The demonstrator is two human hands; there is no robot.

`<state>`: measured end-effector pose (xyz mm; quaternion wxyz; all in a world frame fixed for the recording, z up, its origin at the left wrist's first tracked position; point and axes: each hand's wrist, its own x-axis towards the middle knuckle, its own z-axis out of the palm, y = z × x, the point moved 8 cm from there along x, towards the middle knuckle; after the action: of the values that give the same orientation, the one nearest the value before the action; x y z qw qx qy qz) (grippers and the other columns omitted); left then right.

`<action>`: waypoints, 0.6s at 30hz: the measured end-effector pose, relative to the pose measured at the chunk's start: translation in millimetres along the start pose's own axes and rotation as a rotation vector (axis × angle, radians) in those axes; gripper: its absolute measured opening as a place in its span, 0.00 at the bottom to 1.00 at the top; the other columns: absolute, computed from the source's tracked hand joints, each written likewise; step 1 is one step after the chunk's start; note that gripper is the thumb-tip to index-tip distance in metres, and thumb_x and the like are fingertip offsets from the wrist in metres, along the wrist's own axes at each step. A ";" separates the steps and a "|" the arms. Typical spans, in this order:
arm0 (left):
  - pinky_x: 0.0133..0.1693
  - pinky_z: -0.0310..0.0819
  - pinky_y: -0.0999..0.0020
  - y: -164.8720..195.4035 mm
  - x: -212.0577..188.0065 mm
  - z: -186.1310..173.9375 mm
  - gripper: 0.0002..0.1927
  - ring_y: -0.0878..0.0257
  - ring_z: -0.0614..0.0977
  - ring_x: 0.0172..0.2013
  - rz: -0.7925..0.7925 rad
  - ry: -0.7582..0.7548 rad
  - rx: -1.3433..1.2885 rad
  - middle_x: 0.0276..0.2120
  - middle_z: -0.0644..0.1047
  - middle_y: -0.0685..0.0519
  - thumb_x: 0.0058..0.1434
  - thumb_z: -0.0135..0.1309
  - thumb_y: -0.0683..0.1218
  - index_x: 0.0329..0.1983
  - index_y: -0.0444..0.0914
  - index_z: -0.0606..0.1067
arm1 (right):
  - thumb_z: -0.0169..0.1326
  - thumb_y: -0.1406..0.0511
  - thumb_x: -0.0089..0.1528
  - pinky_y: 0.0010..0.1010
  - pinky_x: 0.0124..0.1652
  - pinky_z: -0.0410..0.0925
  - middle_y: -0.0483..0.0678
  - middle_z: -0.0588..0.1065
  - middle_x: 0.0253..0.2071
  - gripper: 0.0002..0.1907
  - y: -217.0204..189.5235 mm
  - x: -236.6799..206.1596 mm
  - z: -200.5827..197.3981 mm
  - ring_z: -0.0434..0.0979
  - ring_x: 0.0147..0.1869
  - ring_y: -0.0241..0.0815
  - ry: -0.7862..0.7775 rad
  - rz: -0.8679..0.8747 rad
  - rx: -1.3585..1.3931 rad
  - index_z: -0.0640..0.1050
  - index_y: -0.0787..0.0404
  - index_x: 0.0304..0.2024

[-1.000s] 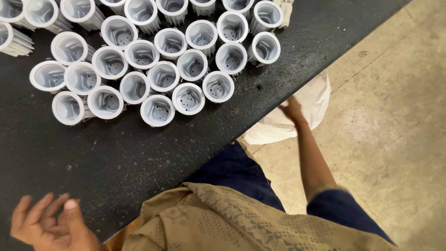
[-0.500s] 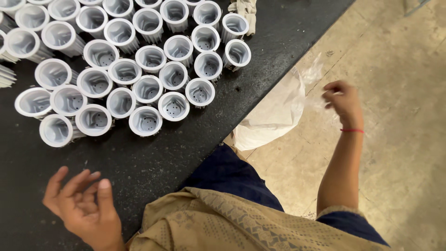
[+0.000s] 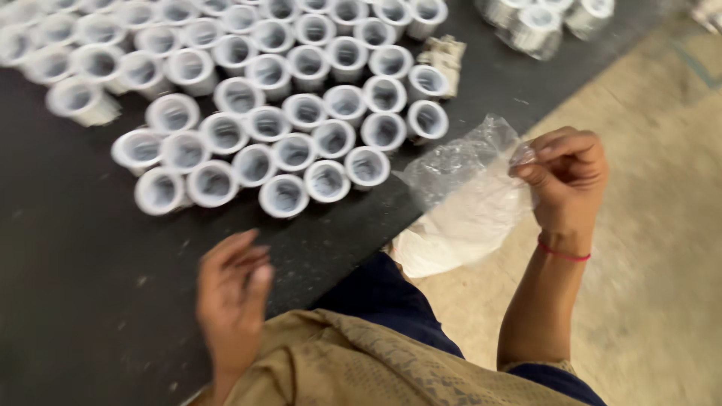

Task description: The person sits at a work table and packs small white plastic components into clear plastic bags one at a time, pressing each item into a bag and setting the bagged item with the pile of finished pieces. The person repeats this packing cycle continuously across the episode.

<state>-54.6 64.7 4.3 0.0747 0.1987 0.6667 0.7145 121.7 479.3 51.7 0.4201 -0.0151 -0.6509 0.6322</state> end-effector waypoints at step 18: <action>0.33 0.74 0.74 -36.0 -0.4 -86.8 0.06 0.71 0.75 0.33 -0.085 0.432 -0.278 0.36 0.76 0.56 0.71 0.55 0.41 0.48 0.34 0.74 | 0.50 0.75 0.70 0.33 0.47 0.80 0.60 0.79 0.57 0.16 76.6 -82.2 300.5 0.85 0.55 0.47 -0.808 0.733 0.060 0.76 0.69 0.61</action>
<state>-93.2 -12.0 -33.9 -0.0130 0.0013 0.5703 0.8213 -34.4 205.8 -10.0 -0.1110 0.0149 -0.6942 0.7110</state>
